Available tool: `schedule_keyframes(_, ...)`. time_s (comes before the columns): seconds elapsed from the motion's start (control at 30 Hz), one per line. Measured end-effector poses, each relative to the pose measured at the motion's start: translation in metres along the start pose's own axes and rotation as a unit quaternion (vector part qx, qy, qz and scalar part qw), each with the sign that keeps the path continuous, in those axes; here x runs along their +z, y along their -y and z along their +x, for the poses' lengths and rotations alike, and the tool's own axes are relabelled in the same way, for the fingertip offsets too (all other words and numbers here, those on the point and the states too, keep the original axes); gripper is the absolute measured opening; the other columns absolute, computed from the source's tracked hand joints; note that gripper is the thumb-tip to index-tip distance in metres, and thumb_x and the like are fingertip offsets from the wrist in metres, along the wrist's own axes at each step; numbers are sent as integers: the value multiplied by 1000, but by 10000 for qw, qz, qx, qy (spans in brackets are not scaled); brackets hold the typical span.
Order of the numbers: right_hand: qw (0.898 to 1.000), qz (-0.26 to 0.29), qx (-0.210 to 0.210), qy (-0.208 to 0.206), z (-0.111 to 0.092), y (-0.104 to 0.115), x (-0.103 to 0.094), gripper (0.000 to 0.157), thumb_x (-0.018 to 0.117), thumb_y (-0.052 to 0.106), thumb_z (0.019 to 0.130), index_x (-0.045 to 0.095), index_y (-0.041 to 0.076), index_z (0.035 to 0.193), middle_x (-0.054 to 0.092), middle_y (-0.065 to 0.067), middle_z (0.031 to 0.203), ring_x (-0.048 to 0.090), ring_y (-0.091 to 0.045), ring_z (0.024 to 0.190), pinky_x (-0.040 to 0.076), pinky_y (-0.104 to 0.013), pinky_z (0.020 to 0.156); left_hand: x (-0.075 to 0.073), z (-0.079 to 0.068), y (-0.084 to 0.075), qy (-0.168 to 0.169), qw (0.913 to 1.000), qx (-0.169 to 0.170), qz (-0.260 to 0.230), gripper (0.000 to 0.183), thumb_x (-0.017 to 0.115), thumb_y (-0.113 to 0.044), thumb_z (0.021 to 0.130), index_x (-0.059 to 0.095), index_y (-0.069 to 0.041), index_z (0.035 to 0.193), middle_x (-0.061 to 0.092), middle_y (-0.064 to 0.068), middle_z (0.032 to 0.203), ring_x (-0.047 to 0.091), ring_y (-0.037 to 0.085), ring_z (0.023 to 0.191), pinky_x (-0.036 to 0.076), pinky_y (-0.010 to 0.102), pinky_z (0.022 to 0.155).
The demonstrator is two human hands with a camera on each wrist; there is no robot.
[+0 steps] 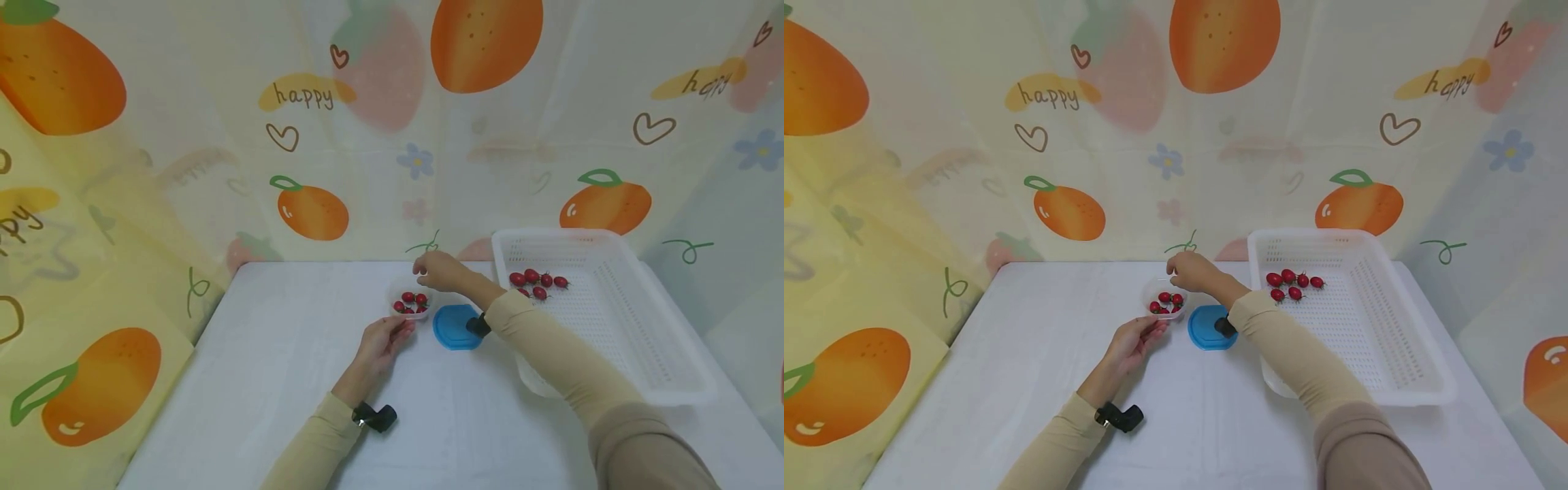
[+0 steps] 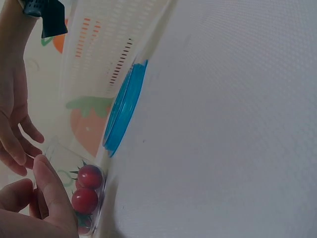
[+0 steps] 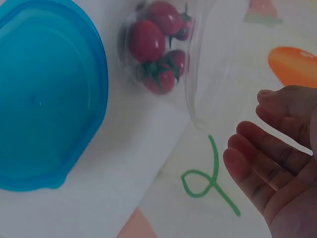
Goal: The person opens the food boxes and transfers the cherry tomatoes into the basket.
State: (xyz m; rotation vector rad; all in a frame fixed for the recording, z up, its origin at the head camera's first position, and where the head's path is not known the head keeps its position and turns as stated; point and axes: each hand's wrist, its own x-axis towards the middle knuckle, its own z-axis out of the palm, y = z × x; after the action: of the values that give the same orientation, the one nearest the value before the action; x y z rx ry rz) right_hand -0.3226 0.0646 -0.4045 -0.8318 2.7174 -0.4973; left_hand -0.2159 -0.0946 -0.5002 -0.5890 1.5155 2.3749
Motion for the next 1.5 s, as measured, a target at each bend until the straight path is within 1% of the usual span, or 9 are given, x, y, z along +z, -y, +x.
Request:
schedule_keyframes(0.17,9997,-1,-7,257,7,9,13,30,61,16,95,65,4,122,65,-13,119,61,-27,111,55,-36,96,0,0,-1,34,10000,10,-82,28,57,-21,99,59,-2,119,73,4,98,71,11,89,57,18,82)
schedule_keyframes(0.33,9991,20,183,384,14,14,27,30,60,15,95,64,6,124,65,-12,123,60,-26,114,52,-38,101,0,1,-1,61,9999,21,-124,28,57,-19,99,58,0,118,73,4,96,70,11,87,58,18,81)
schedule_keyframes(0.5,9989,-172,83,421,20,15,43,31,60,15,96,63,4,125,65,-12,123,62,-23,106,50,-37,102,-1,1,1,121,9996,85,-224,21,57,-14,98,59,1,113,73,4,91,70,10,84,58,18,80)
schedule_keyframes(0.67,9935,-1015,-345,385,25,16,55,18,59,12,95,68,3,107,68,-10,107,62,-23,94,53,-34,92,-1,1,1,221,9986,249,-419,12,56,-6,97,61,2,104,72,4,85,70,10,80,59,19,77)
schedule_keyframes(0.73,9891,-1360,-389,409,28,16,59,14,59,13,95,68,4,101,67,-8,99,60,-21,89,53,-33,89,-1,1,1,216,9983,276,-467,10,55,-5,96,61,1,102,72,4,84,70,10,79,59,19,76)
schedule_keyframes(0.83,9864,-1562,-288,419,31,17,64,12,60,14,95,68,6,98,65,-6,96,57,-19,84,53,-31,87,-1,1,1,217,9981,286,-493,10,55,-5,96,61,1,102,71,5,85,70,10,79,59,19,76)
schedule_keyframes(1.07,9851,-1618,-143,562,33,19,66,8,65,10,92,68,6,97,65,-5,95,56,-19,84,53,-30,89,-1,0,1,184,9986,188,-462,12,57,-6,95,61,1,104,71,5,87,70,11,81,59,20,78)
schedule_keyframes(1.2,9871,-1488,-51,595,34,19,65,6,66,9,90,68,6,96,66,-5,92,57,-18,83,53,-31,87,0,1,1,152,9990,186,-377,14,58,-7,95,61,1,106,72,5,88,70,10,82,59,20,80)
schedule_keyframes(1.5,9918,-1146,106,560,35,15,63,14,65,9,90,69,4,103,68,-5,95,59,-19,87,54,-31,88,1,1,0,189,9991,176,-340,21,58,-9,96,59,4,113,72,4,88,69,10,83,58,19,80)
